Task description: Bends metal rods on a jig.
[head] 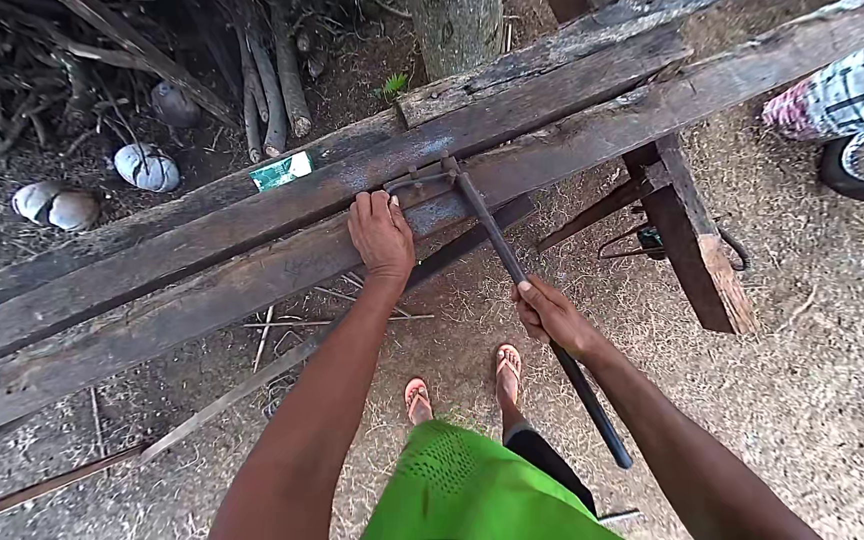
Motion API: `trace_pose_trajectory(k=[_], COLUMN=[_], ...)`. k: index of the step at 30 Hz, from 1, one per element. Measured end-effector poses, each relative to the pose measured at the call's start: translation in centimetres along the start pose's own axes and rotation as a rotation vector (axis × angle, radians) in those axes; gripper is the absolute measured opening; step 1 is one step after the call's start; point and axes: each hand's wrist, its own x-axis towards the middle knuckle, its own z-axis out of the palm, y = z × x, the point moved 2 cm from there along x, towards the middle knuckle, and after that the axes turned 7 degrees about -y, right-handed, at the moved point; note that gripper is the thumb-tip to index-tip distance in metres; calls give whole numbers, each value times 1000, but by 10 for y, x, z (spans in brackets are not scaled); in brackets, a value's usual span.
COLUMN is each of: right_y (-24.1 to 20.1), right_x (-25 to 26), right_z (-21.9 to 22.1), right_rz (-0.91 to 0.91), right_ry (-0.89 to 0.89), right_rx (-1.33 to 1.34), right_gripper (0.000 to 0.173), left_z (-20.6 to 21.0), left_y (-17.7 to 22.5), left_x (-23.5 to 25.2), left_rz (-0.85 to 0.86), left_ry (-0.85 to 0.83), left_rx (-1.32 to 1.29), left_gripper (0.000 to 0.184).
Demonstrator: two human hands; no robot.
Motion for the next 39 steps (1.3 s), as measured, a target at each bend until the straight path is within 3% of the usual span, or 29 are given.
trace_pose_trajectory(k=[15, 24, 33, 39], right_y=[9, 29, 47, 62], right_x=[1, 44, 10, -14], right_z=[35, 138, 106, 104], right_rz=[16, -96, -4, 70], right_ry=[124, 351, 263, 367], right_rx=[108, 311, 52, -267], right_gripper=[38, 37, 42, 49], left_z=[3, 5, 2, 1], left_y=[2, 0, 0, 1], left_x=[-3, -3, -2, -4], left_rz=[-13, 16, 16, -28], left_ry=[35, 75, 55, 55], left_rx=[6, 3, -6, -37], left_gripper=[32, 31, 32, 34])
